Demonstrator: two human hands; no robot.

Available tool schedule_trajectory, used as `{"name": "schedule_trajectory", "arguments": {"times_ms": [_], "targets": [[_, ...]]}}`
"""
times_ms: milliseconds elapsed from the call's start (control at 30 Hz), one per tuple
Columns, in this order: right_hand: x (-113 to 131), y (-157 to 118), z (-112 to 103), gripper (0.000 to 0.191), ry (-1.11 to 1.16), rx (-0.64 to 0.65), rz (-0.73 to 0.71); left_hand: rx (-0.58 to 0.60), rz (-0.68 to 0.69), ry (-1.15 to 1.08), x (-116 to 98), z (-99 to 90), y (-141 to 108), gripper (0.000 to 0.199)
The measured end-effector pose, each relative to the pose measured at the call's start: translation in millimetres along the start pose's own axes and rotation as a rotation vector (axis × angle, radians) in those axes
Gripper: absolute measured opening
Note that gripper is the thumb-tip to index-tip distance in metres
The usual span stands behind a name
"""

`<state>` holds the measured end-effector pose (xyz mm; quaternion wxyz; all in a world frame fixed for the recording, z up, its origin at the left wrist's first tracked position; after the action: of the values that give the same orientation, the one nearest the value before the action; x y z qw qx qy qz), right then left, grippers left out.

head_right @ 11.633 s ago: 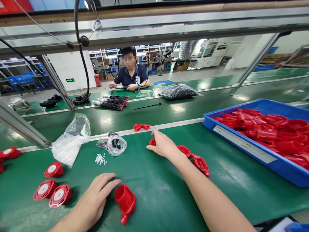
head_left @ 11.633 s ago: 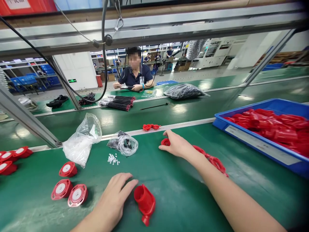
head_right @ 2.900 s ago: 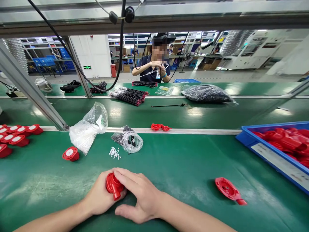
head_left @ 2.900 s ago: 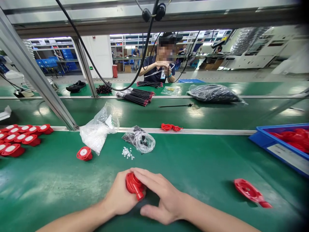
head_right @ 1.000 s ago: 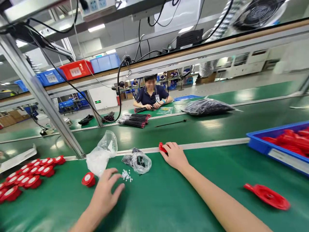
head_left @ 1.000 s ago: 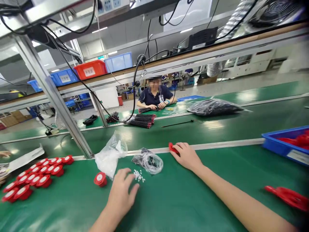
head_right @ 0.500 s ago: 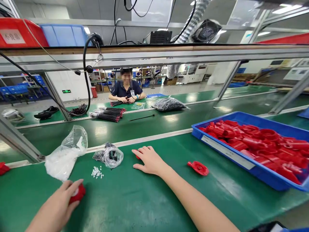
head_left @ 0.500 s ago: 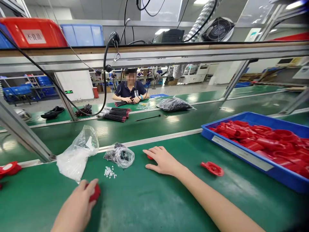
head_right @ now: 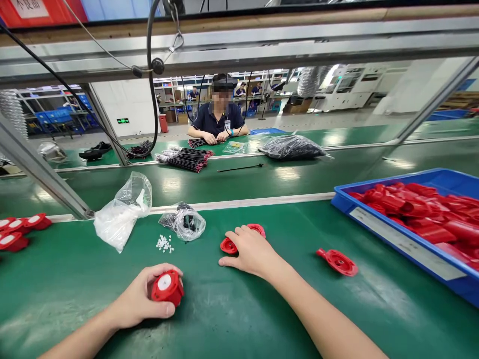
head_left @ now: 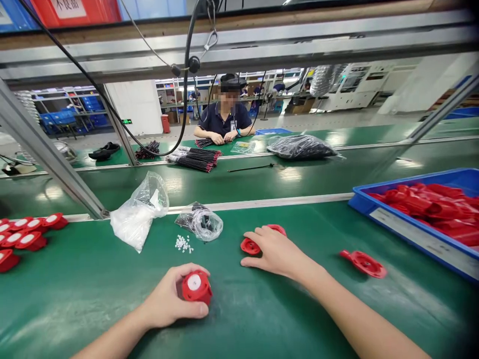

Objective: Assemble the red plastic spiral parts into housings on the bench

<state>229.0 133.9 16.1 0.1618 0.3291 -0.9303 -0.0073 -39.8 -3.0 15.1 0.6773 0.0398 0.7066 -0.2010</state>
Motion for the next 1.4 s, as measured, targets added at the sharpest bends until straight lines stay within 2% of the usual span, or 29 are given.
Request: {"name": "schedule_trajectory", "arguments": {"times_ms": [100, 167, 233, 300, 367, 467, 533, 633, 833, 967, 1100, 1233, 1400], "targets": [[3.9, -3.9, -1.7, 0.052, -0.004, 0.067, 0.014, 0.004, -0.041, -0.278, 2.9, -3.7, 1.3, 0.077], [10.3, -4.6, -0.9, 0.051, -0.031, 0.097, 0.007, 0.000, -0.055, -0.363, 5.1, -3.4, 2.6, 0.082], [19.7, -3.7, -1.1, 0.052, -0.029, 0.063, -0.043, -0.016, -0.050, -0.316, 6.8, -2.3, 4.3, 0.083], [29.4, -2.2, -2.5, 0.051, 0.078, -0.001, -0.092, -0.064, -0.025, -0.184, 7.4, -1.9, 5.7, 0.080], [36.1, -0.7, -2.1, 0.047, 0.350, -0.001, -0.055, -0.106, 0.009, -0.058, 6.5, -1.2, 6.1, 0.068], [46.2, 1.0, 7.8, 0.042, 0.991, 0.157, 0.082, -0.145, 0.054, 0.086, 3.5, 0.7, 4.9, 0.040], [55.4, 2.1, 16.9, 0.045, 1.350, 0.257, 0.140, -0.140, 0.090, 0.125, 2.4, 3.1, 3.8, 0.035], [65.3, 3.8, 29.4, 0.053, 1.614, 0.313, 0.221, -0.138, 0.140, 0.110, 3.8, 6.2, 2.4, 0.037], [66.3, 4.1, 33.9, 0.053, 1.873, 0.353, 0.319, -0.191, 0.088, 0.172, 6.0, 7.7, 0.7, 0.051], [61.7, 5.0, 34.0, 0.054, 1.970, 0.327, 0.382, -0.160, 0.173, 0.244, -1.4, 11.3, 2.0, 0.026], [59.6, 8.6, 38.8, 0.059, 2.086, 0.260, 0.428, -0.158, 0.123, 0.238, 0.4, 14.0, 3.7, 0.028], [64.4, 9.9, 37.2, 0.058, 2.210, 0.317, 0.373, -0.186, 0.085, 0.227, 1.8, 14.8, 4.3, 0.032], [72.5, 4.6, 35.1, 0.054, 2.168, 0.372, 0.252, -0.247, 0.094, 0.218, 2.7, 16.7, 6.5, 0.035]]}}
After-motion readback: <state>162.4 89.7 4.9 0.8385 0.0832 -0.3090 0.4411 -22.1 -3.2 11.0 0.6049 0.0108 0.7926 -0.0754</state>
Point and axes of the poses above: each hand's wrist, its own y-axis towards the middle knuckle, its own z-axis out of the palm, x = y × z, the point moved 3 cm from there along y, towards the middle knuckle, and after that the axes turned 5 degrees about y, right-handed, at the moved point
